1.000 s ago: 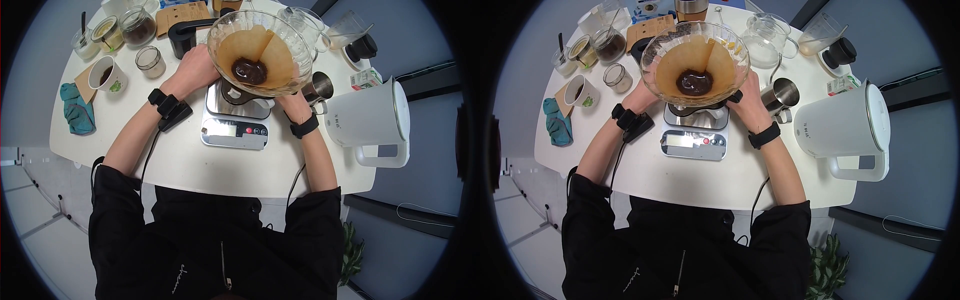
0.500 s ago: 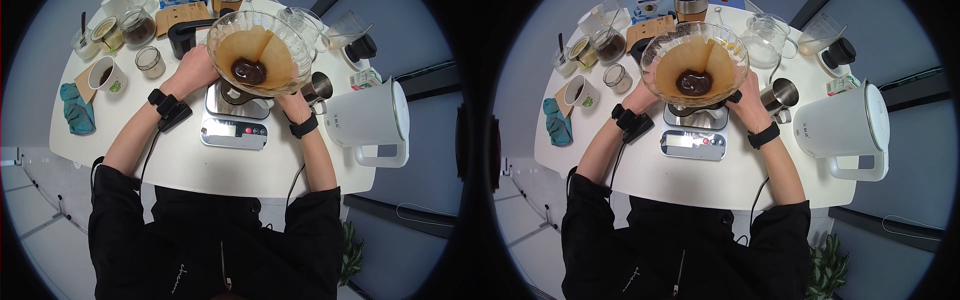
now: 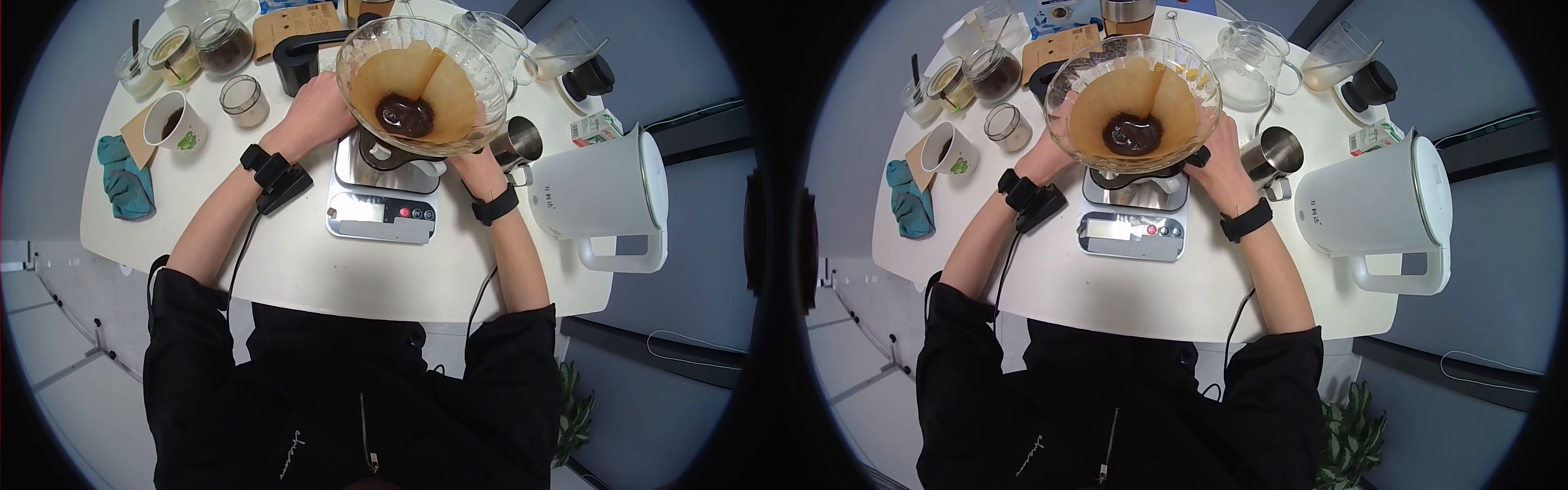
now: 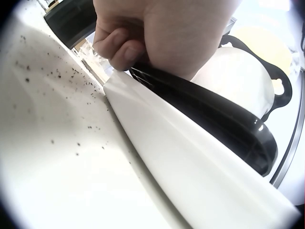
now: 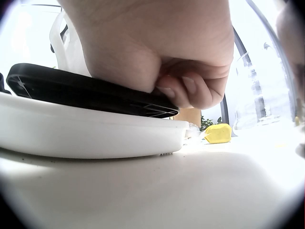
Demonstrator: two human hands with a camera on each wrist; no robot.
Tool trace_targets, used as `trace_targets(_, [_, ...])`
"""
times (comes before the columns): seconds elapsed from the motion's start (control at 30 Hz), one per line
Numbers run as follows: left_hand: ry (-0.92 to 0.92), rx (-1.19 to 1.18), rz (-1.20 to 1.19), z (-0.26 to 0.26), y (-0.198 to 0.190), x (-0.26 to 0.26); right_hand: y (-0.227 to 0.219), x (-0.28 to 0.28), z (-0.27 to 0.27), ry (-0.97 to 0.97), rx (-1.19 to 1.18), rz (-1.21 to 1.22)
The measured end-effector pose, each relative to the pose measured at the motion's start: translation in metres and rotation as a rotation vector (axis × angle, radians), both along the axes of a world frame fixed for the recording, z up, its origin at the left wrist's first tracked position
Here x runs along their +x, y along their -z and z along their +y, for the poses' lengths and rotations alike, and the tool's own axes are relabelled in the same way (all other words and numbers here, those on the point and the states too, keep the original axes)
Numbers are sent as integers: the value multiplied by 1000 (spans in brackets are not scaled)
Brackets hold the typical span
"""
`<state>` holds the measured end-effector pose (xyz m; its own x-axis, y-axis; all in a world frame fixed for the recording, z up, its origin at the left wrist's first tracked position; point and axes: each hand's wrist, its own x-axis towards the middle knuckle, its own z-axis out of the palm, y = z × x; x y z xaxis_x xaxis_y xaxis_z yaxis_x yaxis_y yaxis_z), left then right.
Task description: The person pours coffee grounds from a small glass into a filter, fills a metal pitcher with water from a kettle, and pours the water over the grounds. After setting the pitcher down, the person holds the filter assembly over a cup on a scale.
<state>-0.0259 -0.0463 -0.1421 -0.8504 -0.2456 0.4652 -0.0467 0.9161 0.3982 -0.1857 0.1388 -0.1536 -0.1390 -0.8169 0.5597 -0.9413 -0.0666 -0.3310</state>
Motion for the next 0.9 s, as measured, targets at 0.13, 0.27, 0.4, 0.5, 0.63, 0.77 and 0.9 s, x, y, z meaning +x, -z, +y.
trace_targets(0.13, [-12, -13, 4, 3, -2, 1, 3, -5, -3, -12, 6, 100])
trace_targets(0.27, [-30, -15, -8, 4, -5, 2, 19, -18, -11, -41, 23, 15])
trace_targets(0.4, [-20, 2, -21, 2, -3, 0, 36, -29, -17, -80, 78, -216])
trace_targets(0.5, [-25, 9, -20, 0, -1, -1, 44, -32, -21, -40, 41, -179])
trace_targets(0.63, [-19, 20, -42, -5, 6, -5, 25, -23, -12, -65, 43, -145])
trace_targets(0.77, [67, 59, 43, -16, 21, -11, -4, -2, -10, -57, -40, 7])
trace_targets(0.9, [56, 183, 5, -14, 21, -11, 11, -8, -19, -22, -47, -104])
